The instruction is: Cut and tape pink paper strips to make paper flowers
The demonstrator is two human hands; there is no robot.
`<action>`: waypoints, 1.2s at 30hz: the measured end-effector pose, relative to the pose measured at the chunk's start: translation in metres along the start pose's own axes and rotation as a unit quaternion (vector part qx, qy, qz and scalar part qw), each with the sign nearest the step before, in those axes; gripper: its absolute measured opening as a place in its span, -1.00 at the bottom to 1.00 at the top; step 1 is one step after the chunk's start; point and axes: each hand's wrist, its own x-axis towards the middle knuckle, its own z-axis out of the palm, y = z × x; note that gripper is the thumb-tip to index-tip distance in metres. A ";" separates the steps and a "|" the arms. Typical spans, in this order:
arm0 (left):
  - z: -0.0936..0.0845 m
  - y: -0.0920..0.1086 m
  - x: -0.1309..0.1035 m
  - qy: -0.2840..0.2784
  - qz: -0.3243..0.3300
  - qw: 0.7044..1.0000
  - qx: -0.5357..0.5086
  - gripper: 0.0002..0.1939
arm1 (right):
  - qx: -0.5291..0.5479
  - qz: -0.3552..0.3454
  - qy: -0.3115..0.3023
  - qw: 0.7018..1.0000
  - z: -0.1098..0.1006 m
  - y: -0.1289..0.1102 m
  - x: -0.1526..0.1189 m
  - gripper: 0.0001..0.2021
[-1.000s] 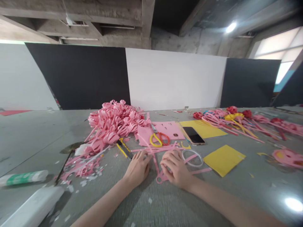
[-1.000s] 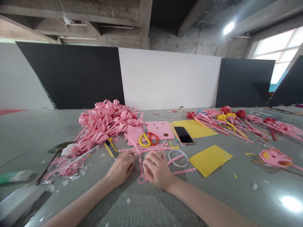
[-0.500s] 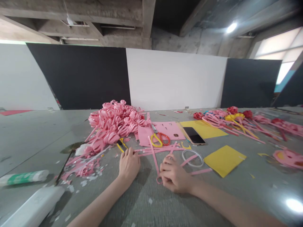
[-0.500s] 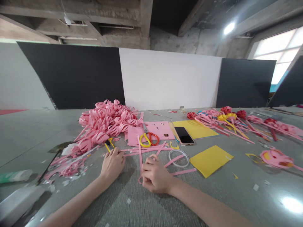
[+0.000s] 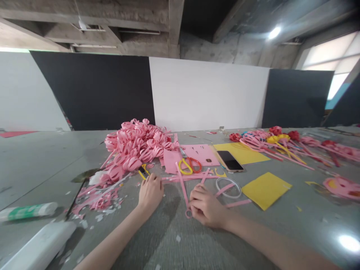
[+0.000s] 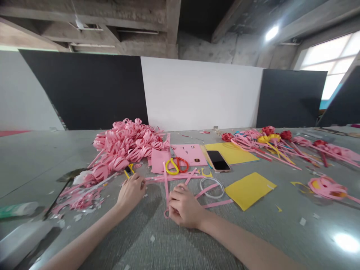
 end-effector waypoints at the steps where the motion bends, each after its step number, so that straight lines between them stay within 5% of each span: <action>1: -0.001 0.000 0.001 0.008 -0.009 1.000 -0.005 -0.79 | 0.001 0.003 0.002 1.000 0.000 0.000 0.000 -0.84; 11: -0.025 -0.022 0.019 0.072 -0.191 0.978 -0.050 -0.77 | 0.006 0.015 0.004 1.000 0.001 0.001 0.000 -0.84; 17: -0.047 -0.033 0.022 0.202 -0.217 0.954 -0.054 -0.78 | -0.001 0.030 0.034 0.999 0.003 0.001 -0.001 -0.83; 23: -0.063 -0.012 0.010 0.286 -0.099 0.952 -0.042 -0.87 | -0.017 0.064 0.113 0.991 0.000 0.000 -0.002 -0.82; 29: -0.056 0.027 -0.013 0.211 0.073 0.971 -0.084 -0.89 | -0.010 0.095 0.182 0.979 -0.003 -0.002 -0.008 -0.75; 36: -0.032 0.055 -0.035 0.090 0.179 0.968 -0.153 -0.87 | 0.042 0.073 0.133 0.988 -0.007 -0.005 -0.007 -0.73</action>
